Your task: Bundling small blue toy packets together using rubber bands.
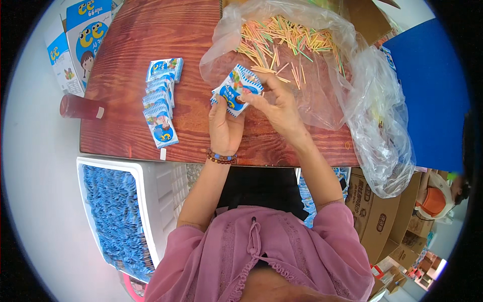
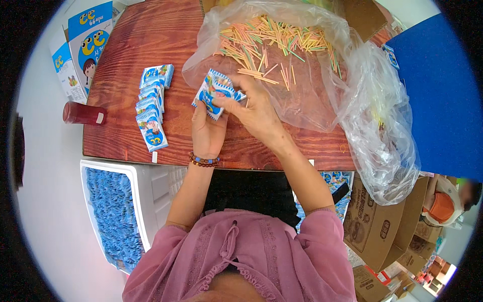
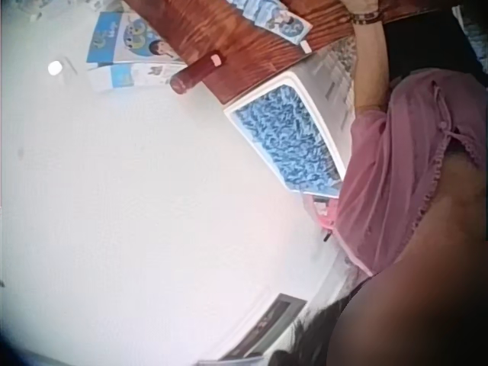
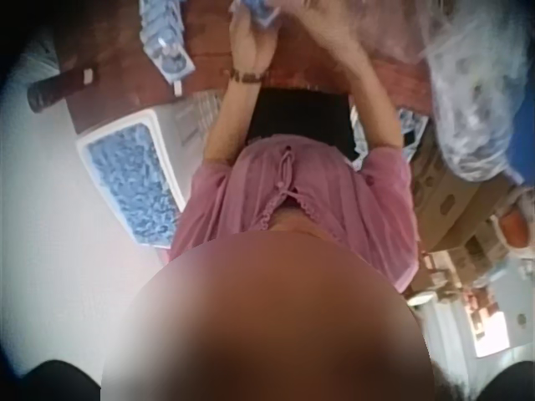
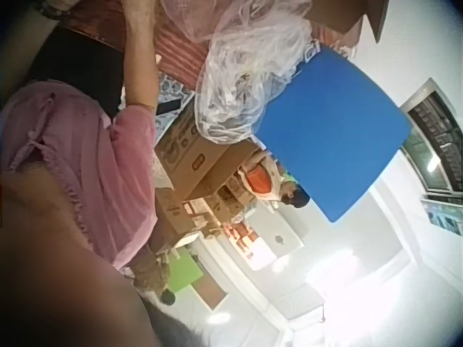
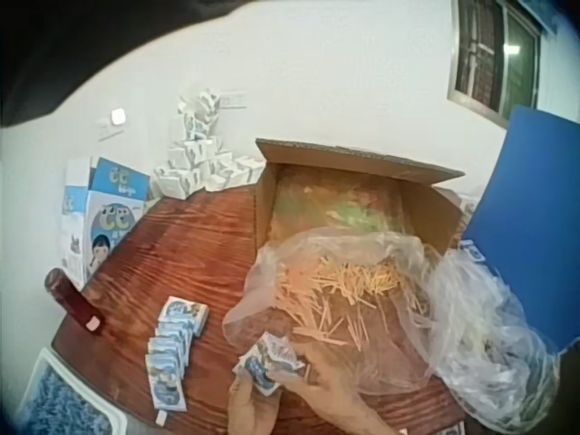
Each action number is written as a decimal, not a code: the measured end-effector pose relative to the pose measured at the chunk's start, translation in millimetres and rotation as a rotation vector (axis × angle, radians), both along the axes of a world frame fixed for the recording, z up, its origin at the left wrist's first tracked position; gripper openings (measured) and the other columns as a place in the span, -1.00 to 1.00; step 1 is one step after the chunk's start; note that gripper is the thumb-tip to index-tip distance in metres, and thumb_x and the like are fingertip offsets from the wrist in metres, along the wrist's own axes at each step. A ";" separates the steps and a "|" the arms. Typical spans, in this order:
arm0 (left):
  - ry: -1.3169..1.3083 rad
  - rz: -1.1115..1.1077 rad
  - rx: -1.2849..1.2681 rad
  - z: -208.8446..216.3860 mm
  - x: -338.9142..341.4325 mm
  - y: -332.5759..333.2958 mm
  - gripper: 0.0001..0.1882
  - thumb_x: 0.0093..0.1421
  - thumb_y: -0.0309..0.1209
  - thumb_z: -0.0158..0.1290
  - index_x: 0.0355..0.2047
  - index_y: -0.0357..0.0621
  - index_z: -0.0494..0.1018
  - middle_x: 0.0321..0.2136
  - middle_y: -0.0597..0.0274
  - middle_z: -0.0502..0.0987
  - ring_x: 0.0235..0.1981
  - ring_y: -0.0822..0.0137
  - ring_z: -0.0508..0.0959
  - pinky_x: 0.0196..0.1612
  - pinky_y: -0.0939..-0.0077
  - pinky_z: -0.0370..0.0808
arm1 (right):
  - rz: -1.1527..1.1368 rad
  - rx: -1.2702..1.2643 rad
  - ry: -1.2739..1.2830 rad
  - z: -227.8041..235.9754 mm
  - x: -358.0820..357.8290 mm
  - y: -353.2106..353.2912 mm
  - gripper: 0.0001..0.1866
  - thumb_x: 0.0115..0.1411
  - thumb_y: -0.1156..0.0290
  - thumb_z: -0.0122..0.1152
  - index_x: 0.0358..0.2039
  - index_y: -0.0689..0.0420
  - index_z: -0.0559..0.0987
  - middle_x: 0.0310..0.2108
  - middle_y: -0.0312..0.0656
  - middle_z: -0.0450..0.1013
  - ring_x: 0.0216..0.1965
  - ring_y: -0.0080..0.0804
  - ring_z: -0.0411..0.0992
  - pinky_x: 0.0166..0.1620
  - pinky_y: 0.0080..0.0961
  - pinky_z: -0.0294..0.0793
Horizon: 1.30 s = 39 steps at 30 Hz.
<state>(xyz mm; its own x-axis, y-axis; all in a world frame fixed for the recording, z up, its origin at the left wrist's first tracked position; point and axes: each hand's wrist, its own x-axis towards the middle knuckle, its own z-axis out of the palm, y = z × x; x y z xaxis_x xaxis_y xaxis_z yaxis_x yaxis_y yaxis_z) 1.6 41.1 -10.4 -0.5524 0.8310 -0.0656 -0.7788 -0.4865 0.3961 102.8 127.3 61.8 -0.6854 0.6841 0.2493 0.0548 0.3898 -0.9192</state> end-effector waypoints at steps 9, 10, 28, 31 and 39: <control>0.269 -0.002 -0.024 6.4 -19.9 -31.3 -0.67 0.26 -0.50 -0.01 0.02 -0.35 0.35 -0.10 0.15 0.51 -0.08 0.39 0.51 0.04 0.40 0.43 | 0.242 -0.160 -0.022 2.0 -11.0 8.1 -0.81 0.26 0.45 0.11 -0.21 0.28 0.58 -0.32 -0.31 0.51 -0.29 -0.67 0.41 -0.22 -0.66 0.39; 0.363 0.014 -0.126 7.3 -23.1 -34.6 -0.73 0.24 -0.51 0.02 -0.05 -0.35 0.41 -0.17 0.18 0.54 -0.16 0.43 0.54 -0.04 0.47 0.47 | 0.275 -0.224 0.018 -0.3 -14.1 3.3 -0.81 0.26 0.44 0.11 -0.21 0.27 0.59 -0.32 -0.32 0.51 -0.32 -0.69 0.39 -0.24 -0.67 0.38; 1.261 0.669 -1.039 -17.7 -93.6 -156.2 -0.51 0.16 -0.51 0.11 0.11 -0.30 0.31 -0.03 0.03 0.40 -0.06 0.25 0.45 -0.05 0.42 0.41 | 0.394 0.063 -0.398 -44.4 -147.6 -74.7 -0.59 0.12 0.05 0.15 -0.49 0.20 0.57 -0.50 0.01 0.51 -0.38 -0.02 0.50 -0.31 -0.14 0.41; 1.464 0.575 -1.191 -18.6 -89.8 -150.1 -0.42 0.10 -0.45 0.16 0.14 -0.27 0.27 0.00 -0.06 0.39 0.02 0.02 0.38 0.08 0.23 0.28 | 0.321 0.035 -0.353 -57.8 -146.7 -76.1 -0.65 0.13 0.10 0.18 -0.41 0.18 0.57 -0.52 -0.05 0.50 -0.44 -0.12 0.49 -0.36 -0.21 0.40; 1.612 0.841 -1.186 4.7 -74.1 -133.9 -0.46 0.11 -0.45 0.17 0.11 -0.25 0.30 0.02 -0.03 0.35 0.03 0.04 0.36 0.07 0.27 0.29 | -0.027 0.294 -0.073 -53.4 -60.7 -18.8 -0.81 0.16 0.35 0.21 -0.29 0.19 0.57 -0.42 -0.16 0.53 -0.47 -0.50 0.46 -0.41 -0.53 0.41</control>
<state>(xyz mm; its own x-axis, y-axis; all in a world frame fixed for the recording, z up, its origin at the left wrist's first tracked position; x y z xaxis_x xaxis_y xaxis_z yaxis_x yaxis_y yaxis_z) -72.6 -92.7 -5.7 -0.7576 0.3627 0.5427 0.6521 0.4571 0.6048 42.1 108.6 8.5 -0.6912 0.6084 0.3900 0.1306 0.6359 -0.7606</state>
